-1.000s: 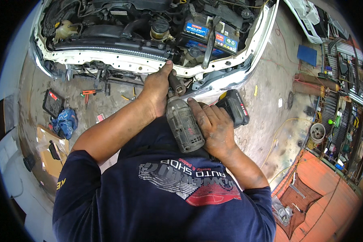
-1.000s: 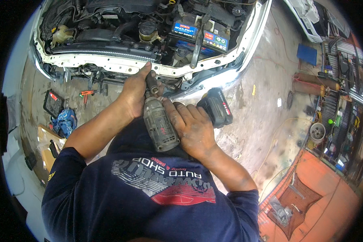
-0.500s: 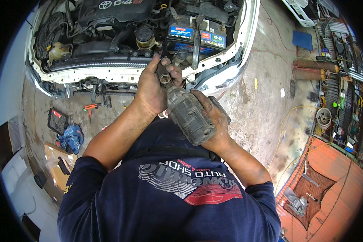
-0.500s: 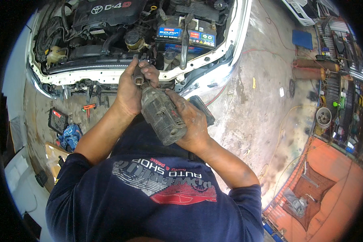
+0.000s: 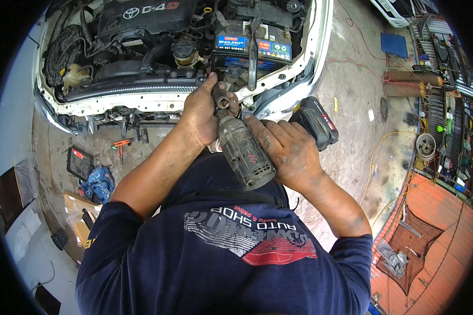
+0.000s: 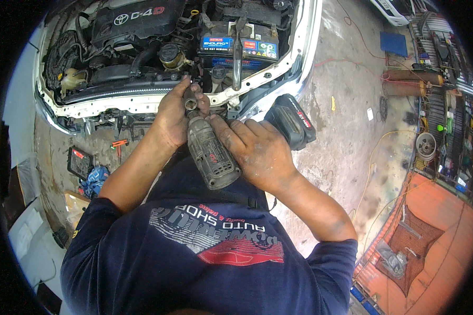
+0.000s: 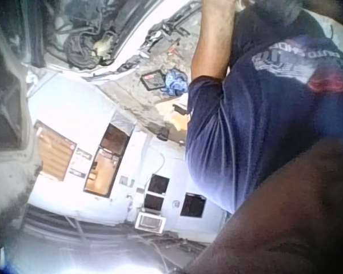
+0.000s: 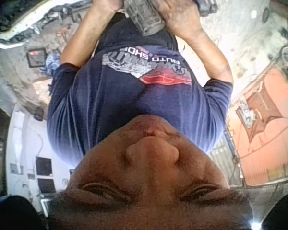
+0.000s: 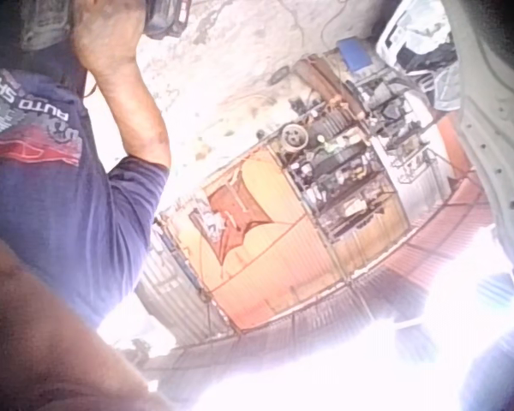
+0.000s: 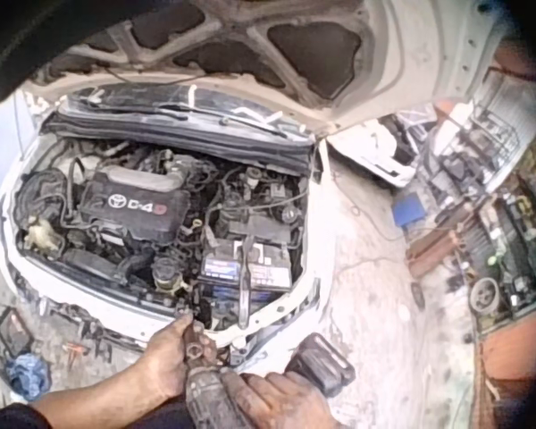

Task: The person uses a power tool to remove and then re-secure bolts on a car's front bumper and headlight assembly, while also reaching into a small parts tray on the ground to handle additional fasteners.

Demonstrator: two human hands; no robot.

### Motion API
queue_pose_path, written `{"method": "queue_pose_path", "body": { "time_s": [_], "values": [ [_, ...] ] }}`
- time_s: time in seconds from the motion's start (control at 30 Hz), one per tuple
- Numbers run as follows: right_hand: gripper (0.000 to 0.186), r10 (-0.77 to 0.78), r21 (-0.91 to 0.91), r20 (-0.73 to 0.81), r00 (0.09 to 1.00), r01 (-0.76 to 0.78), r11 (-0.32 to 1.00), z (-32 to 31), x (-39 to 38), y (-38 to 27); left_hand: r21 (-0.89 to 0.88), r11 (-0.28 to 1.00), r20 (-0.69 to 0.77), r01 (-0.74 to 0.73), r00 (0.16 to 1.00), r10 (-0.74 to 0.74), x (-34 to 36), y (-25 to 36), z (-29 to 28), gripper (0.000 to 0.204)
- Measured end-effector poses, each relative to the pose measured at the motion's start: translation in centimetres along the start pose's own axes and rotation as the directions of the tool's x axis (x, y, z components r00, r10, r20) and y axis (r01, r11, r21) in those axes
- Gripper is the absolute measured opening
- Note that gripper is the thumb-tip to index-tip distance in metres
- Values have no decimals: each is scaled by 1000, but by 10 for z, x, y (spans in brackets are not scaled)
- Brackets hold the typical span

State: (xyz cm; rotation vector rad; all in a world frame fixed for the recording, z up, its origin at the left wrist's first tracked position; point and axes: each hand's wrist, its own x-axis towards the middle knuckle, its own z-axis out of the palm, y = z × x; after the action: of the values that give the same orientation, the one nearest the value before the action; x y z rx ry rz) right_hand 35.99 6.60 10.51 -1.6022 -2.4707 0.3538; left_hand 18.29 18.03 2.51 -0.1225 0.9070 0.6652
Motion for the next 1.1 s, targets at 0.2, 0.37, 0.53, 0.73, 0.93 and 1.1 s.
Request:
{"method": "queue_pose_path", "body": {
  "time_s": [0.2, 0.37, 0.53, 0.73, 0.93, 1.1],
  "values": [
    [66, -69, 15, 2, 998, 69, 998, -9, 0, 0, -56, 995, -29, -78, 997, 77, 12, 14, -7, 31],
    [57, -163, -160, 51, 985, 170, 972, -15, 12, -1, 62, 998, -44, -31, 998, 34, -3, 7, -3, 29],
    [55, -228, -263, 96, 969, 246, 933, -21, 16, 0, 67, 998, -45, -13, 999, 16, -3, 7, -7, 29],
    [56, -252, -323, 153, 955, 290, 901, -27, 24, -4, 78, 997, -59, -12, 998, 17, -4, 1, -5, 30],
    [60, -163, -315, 179, 970, 214, 925, -18, 23, -9, 110, 994, -85, -5, 996, 15, -6, -3, -6, 32],
    [60, -96, -274, 94, 991, 118, 954, 17, -1, -10, 195, 981, -78, -18, 996, 33, 6, -8, -16, 34]
  ]
}}
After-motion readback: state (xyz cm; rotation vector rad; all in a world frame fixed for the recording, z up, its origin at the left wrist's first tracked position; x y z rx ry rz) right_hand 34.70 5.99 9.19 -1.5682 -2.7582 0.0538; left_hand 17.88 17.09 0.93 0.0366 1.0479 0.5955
